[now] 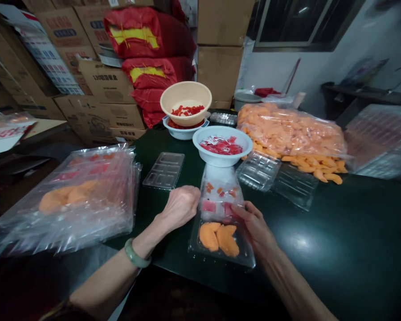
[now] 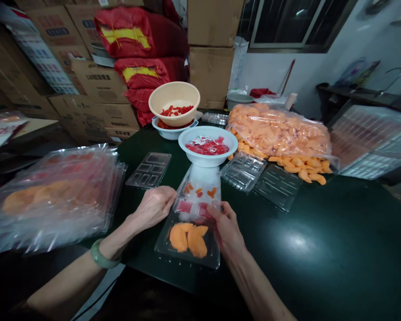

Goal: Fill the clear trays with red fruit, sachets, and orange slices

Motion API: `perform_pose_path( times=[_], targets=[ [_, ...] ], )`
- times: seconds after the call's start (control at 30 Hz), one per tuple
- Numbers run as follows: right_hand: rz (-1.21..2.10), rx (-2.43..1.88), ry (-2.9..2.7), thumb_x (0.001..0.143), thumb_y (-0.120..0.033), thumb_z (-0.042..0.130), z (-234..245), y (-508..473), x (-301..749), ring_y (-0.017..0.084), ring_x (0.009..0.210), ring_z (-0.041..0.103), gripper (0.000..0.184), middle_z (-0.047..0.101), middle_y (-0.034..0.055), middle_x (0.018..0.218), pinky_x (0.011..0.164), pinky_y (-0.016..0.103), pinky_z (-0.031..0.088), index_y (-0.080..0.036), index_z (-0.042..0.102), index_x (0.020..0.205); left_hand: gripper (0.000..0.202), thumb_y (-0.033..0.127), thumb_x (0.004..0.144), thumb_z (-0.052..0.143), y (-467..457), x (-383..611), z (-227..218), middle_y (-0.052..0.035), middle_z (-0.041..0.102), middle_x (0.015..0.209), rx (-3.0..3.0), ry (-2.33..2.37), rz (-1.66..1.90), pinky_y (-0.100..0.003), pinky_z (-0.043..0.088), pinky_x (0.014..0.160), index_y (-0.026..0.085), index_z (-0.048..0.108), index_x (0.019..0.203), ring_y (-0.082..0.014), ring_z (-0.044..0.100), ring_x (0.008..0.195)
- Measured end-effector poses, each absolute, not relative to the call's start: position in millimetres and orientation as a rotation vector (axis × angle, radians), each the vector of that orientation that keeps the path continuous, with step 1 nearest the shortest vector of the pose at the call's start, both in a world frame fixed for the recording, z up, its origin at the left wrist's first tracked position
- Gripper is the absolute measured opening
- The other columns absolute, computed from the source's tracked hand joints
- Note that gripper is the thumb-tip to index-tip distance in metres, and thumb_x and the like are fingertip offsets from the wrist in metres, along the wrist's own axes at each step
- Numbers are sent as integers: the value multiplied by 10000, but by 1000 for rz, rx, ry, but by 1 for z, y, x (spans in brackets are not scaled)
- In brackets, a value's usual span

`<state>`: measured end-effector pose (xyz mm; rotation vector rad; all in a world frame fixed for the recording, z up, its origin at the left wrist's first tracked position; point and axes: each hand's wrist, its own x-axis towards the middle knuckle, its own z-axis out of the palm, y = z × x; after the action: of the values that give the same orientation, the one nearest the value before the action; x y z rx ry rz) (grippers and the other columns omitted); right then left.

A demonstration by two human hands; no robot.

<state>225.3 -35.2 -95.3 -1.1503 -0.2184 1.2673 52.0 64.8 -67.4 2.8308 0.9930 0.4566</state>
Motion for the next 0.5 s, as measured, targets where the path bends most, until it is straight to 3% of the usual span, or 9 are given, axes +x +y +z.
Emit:
perform_pose_path(
  times=[0.27,0.5],
  targets=[
    [1236,-1241,-60,668,-111,640,-102,-33,208,163,413,590,218,595,-12,513,360,233,470,-198,442,700,289,179,883,340,62,42,-78,-18,528,651,2812,896,370,-241,358,593,170,460,621,-130,501,608],
    [1316,-1322,-123,736,-181,594,-99,-32,209,190,488,635,168,646,22,608,394,266,505,-201,458,831,291,167,884,327,65,39,-78,-32,569,671,2894,824,291,-255,356,585,166,489,642,-149,539,633]
  ],
)
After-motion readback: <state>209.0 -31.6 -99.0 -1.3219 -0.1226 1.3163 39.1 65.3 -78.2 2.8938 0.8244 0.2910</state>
